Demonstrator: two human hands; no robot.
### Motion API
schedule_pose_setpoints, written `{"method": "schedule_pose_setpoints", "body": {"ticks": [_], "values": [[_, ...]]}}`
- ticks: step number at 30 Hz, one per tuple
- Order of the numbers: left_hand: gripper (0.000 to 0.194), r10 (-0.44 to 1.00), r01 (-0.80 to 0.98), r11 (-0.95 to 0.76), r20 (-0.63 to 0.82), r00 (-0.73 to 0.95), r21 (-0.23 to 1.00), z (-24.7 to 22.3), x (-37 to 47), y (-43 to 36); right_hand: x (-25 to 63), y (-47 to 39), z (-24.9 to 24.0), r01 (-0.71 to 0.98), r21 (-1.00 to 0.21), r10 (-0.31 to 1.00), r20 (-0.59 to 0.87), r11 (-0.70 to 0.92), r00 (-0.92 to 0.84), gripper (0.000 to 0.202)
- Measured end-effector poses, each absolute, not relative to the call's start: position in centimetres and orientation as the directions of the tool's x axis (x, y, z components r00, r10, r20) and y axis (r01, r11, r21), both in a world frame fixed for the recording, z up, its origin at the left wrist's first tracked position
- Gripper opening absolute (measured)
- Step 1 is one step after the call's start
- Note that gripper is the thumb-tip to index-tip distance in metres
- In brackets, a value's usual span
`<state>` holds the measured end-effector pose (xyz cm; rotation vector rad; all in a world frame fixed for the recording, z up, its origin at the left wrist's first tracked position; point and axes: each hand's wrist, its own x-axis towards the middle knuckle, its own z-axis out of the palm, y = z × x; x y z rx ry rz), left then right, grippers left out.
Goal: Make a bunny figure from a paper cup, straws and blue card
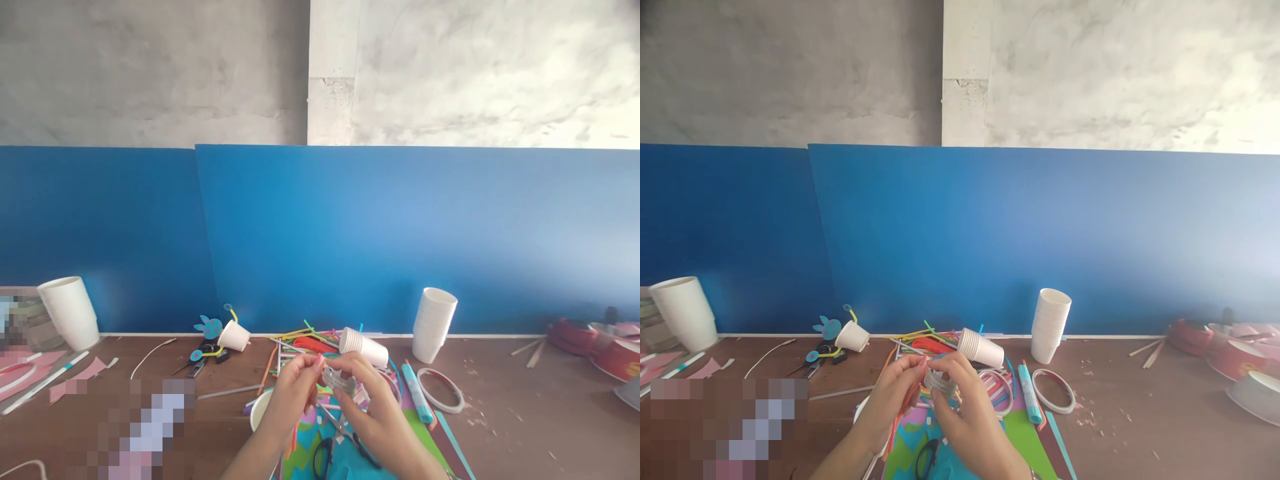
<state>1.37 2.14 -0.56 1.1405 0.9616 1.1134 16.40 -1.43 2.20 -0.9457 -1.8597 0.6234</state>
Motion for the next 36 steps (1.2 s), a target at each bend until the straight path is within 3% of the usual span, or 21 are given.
{"method": "schedule_pose_setpoints", "body": {"ticks": [6,11,15,17,20,23,27,30,36], "values": [[0.042,0.987,-0.166,-0.022,0.048,0.155,0.986,-0.2,1.2,2.1,16.8,-1.4,2.3,0.356,-0.757,0.834,0.458,0.547,-0.307,0.043],[0.042,0.974,-0.173,0.045,-0.005,0.224,0.984,0.0,0.9,2.0,16.9,-0.9,1.6,0.318,-0.812,0.867,0.414,0.489,-0.277,0.054],[0.045,0.970,-0.107,0.059,-0.031,0.240,0.992,0.3,0.8,1.9,16.7,-0.5,1.0,0.086,-0.972,0.955,0.195,0.218,-0.222,0.048],[0.049,0.970,-0.047,0.063,-0.050,0.237,0.997,0.4,0.8,1.9,16.5,-0.2,0.9,-0.071,-0.996,0.983,0.060,0.049,-0.171,0.040],[0.043,0.961,0.068,0.035,-0.052,0.271,0.997,0.7,0.8,1.7,16.4,0.3,0.6,-0.280,-0.950,0.984,-0.095,-0.135,-0.151,0.030],[0.033,0.948,0.165,-0.010,-0.043,0.314,0.986,0.8,1.0,1.2,16.5,0.8,0.1,-0.413,-0.882,0.968,-0.155,-0.226,-0.198,0.030],[0.020,0.944,0.230,-0.106,0.025,0.329,0.967,0.5,1.6,0.5,16.6,1.5,-1.0,-0.527,-0.816,0.972,-0.190,-0.235,-0.139,0.042],[0.015,0.938,0.323,-0.107,-0.012,0.347,0.940,0.0,1.9,0.1,16.6,2.0,-1.7,-0.577,-0.787,0.974,-0.217,-0.217,-0.070,0.050],[0.018,0.882,0.394,-0.203,-0.007,0.471,0.897,-0.1,2.2,-1.0,16.6,2.3,-2.0,-0.595,-0.768,0.968,-0.235,-0.239,-0.086,0.046]]}}
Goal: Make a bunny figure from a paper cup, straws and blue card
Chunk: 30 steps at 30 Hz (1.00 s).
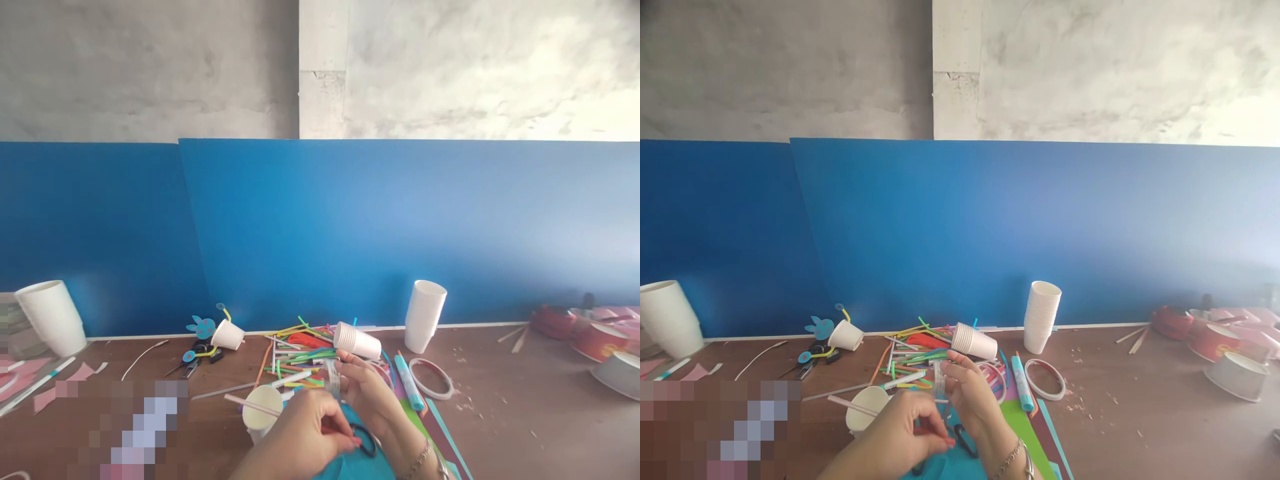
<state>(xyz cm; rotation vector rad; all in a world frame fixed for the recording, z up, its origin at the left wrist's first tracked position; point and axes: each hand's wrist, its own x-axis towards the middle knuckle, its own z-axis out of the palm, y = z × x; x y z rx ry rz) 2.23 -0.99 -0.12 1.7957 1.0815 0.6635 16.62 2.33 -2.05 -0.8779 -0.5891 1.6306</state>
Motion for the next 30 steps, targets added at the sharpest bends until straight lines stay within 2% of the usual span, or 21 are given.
{"method": "schedule_pose_setpoints", "body": {"ticks": [7,10,14,17,21,26,30], "values": [[0.018,0.910,0.410,-0.235,0.051,0.411,0.881,1.1,1.6,-0.8,17.2,2.9,-2.2,-0.565,-0.819,0.984,-0.167,-0.101,0.066,0.049],[0.010,0.894,0.406,-0.291,0.096,0.437,0.866,1.4,1.4,-0.7,17.2,2.6,-1.8,-0.553,-0.828,0.988,-0.147,-0.095,0.050,0.048],[0.011,0.889,0.435,-0.327,0.116,0.444,0.839,1.8,1.2,-1.2,16.9,2.0,-1.2,-0.547,-0.833,0.995,-0.103,-0.077,0.016,0.044],[0.021,0.910,0.483,-0.330,0.136,0.392,0.811,2.3,0.9,-1.7,16.8,1.8,-1.2,-0.545,-0.835,0.994,-0.109,-0.080,0.022,0.042],[0.025,0.917,0.513,-0.356,0.187,0.351,0.781,2.9,0.6,-2.0,16.7,1.8,-1.0,-0.528,-0.845,0.992,-0.123,-0.085,0.038,0.042],[0.021,0.921,0.436,-0.348,0.217,0.323,0.830,3.0,0.2,-1.6,16.6,1.3,-0.1,-0.395,-0.917,0.996,-0.076,-0.057,0.034,0.038],[0.033,0.945,0.182,-0.239,0.185,0.270,0.954,2.8,0.1,-0.6,15.9,0.5,0.1,-0.209,-0.975,0.997,0.080,0.077,-0.002,0.055]]}}
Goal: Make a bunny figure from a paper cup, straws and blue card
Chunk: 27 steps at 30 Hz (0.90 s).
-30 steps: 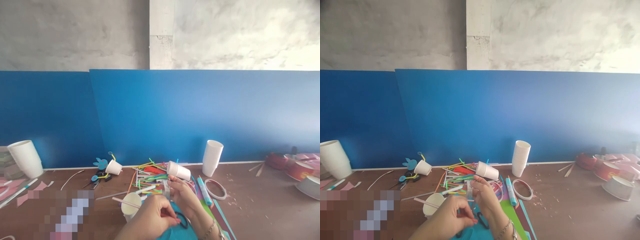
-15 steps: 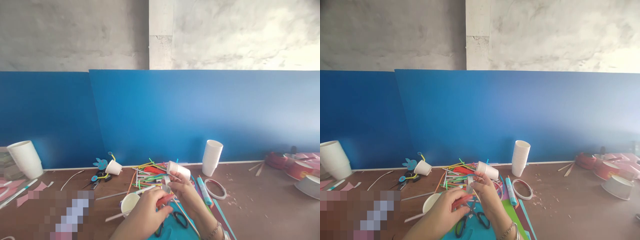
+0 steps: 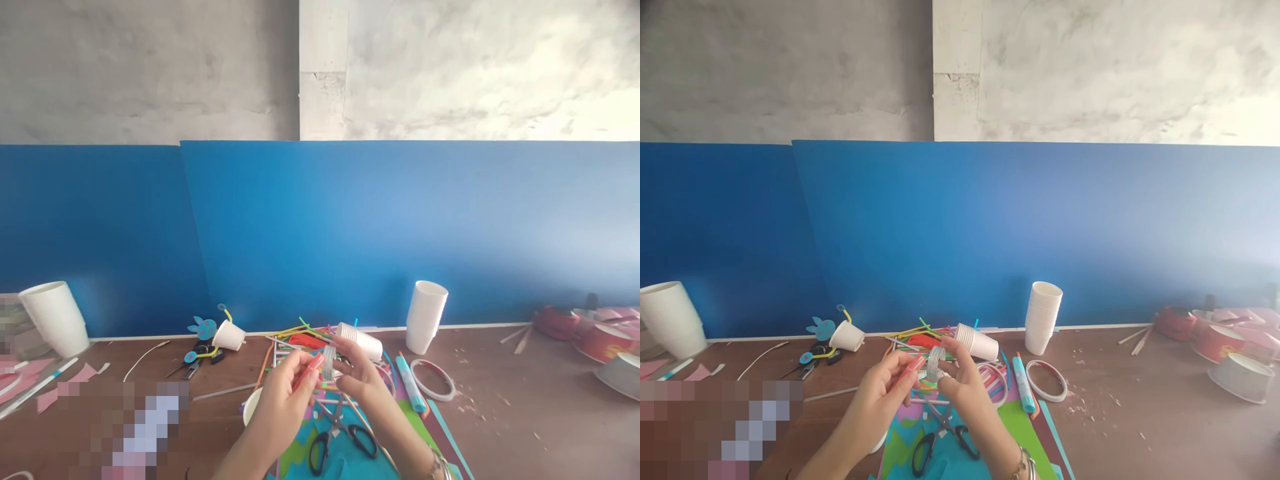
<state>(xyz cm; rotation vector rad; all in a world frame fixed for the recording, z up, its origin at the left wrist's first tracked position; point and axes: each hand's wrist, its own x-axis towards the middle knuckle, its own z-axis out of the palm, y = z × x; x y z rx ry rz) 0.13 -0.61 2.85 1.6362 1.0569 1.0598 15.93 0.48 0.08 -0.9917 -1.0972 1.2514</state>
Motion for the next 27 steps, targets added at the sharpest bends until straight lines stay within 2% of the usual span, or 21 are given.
{"method": "schedule_pose_setpoints", "body": {"ticks": [3,6,9,14,20,24,27], "values": [[0.037,0.967,0.062,-0.155,0.139,0.214,0.986,2.9,0.1,0.0,15.4,0.1,-0.2,0.021,-0.962,0.962,0.272,0.272,0.007,0.065],[0.039,0.978,0.049,-0.126,0.115,0.176,0.991,3.0,-0.1,0.3,15.6,0.0,-0.1,0.279,-0.878,0.915,0.402,0.389,-0.009,0.046],[0.037,0.973,0.036,-0.144,0.135,0.186,0.989,2.9,-0.3,0.5,16.3,0.2,0.2,0.374,-0.841,0.915,0.398,0.392,-0.064,0.027],[0.036,0.970,0.053,-0.152,0.139,0.198,0.987,1.9,-0.5,1.0,17.4,0.4,0.4,0.403,-0.877,0.965,0.236,0.261,-0.112,0.030],[0.035,0.963,0.093,-0.170,0.146,0.227,0.981,1.6,-0.5,1.1,18.0,0.5,0.3,0.289,-0.950,0.976,0.055,0.116,-0.213,0.031],[0.036,0.958,0.024,-0.107,0.097,0.269,0.994,2.5,-0.3,0.7,17.9,0.6,0.1,0.264,-0.956,0.979,0.078,0.126,-0.186,0.027],[0.041,0.942,0.003,0.008,-0.008,0.335,1.000,3.0,-0.1,0.4,17.6,0.6,0.0,0.145,-0.986,0.981,0.057,0.084,-0.185,0.031]]}}
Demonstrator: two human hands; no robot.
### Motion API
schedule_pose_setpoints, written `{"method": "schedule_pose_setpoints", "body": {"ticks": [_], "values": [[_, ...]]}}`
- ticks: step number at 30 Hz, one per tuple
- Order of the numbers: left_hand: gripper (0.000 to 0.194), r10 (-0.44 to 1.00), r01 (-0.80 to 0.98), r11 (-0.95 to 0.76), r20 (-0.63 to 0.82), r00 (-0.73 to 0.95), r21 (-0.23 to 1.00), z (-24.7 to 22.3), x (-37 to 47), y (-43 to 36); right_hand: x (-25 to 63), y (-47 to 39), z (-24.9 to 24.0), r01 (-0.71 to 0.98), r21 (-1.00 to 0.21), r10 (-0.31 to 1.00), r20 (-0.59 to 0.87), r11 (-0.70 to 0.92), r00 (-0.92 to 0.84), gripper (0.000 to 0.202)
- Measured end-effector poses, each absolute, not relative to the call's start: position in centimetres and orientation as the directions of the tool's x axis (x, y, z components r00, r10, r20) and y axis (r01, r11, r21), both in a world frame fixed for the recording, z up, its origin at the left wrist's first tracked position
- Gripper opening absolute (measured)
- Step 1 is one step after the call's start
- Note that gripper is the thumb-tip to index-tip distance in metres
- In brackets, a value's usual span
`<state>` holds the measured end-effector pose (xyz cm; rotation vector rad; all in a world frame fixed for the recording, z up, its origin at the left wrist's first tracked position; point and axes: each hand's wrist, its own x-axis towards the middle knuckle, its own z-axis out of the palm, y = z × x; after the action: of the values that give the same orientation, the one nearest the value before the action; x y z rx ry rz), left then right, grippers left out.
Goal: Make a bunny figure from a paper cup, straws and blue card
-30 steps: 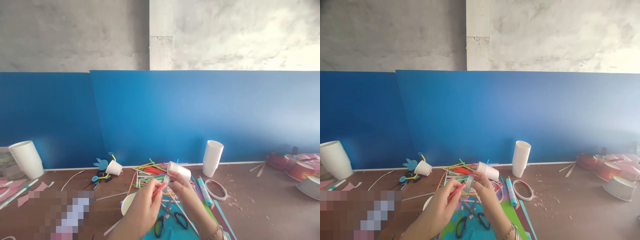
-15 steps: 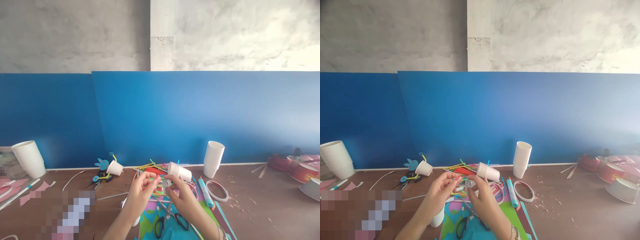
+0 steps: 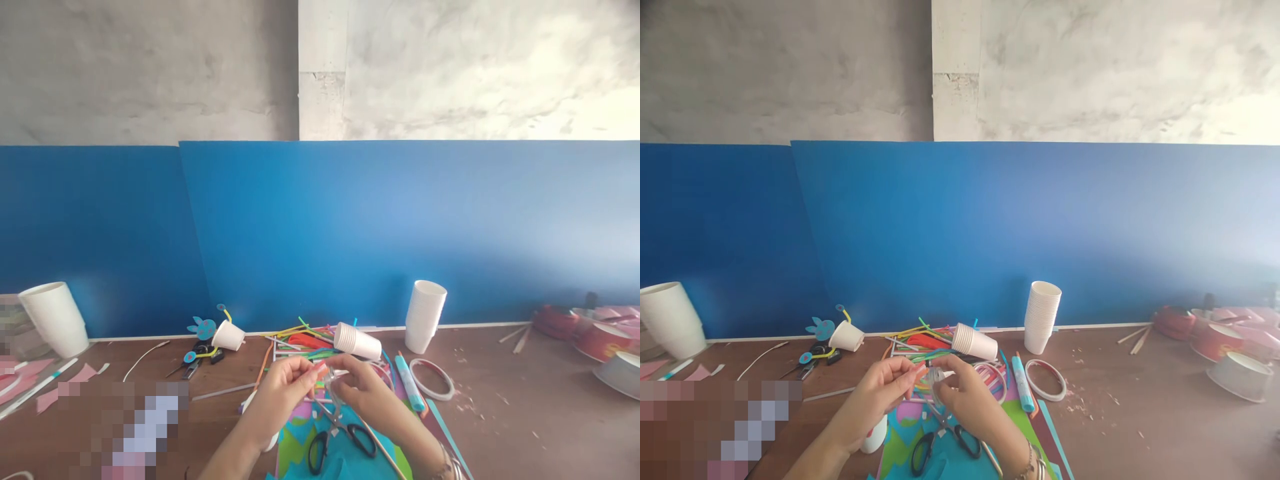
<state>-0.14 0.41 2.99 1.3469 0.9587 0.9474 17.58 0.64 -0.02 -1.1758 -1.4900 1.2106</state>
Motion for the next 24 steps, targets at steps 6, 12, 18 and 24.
{"method": "schedule_pose_setpoints", "body": {"ticks": [6,12,18,24], "values": [[0.044,0.877,0.121,0.115,-0.158,0.454,0.986,2.3,0.0,0.3,17.3,0.1,1.6,0.025,-1.000,0.994,0.003,0.006,-0.109,0.032],[0.043,0.860,0.303,0.096,-0.232,0.454,0.948,1.5,0.5,-0.1,17.2,-0.6,2.7,-0.005,-1.000,0.996,0.027,0.027,-0.079,0.037],[0.051,0.864,0.291,0.170,-0.285,0.415,0.941,1.0,0.9,0.0,16.8,-1.1,3.3,-0.082,-0.996,0.990,0.050,0.039,-0.131,0.039],[0.057,0.848,0.291,0.157,-0.280,0.449,0.944,0.6,0.8,0.3,16.9,-1.6,3.9,-0.115,-0.991,0.980,0.085,0.065,-0.179,0.039]]}}
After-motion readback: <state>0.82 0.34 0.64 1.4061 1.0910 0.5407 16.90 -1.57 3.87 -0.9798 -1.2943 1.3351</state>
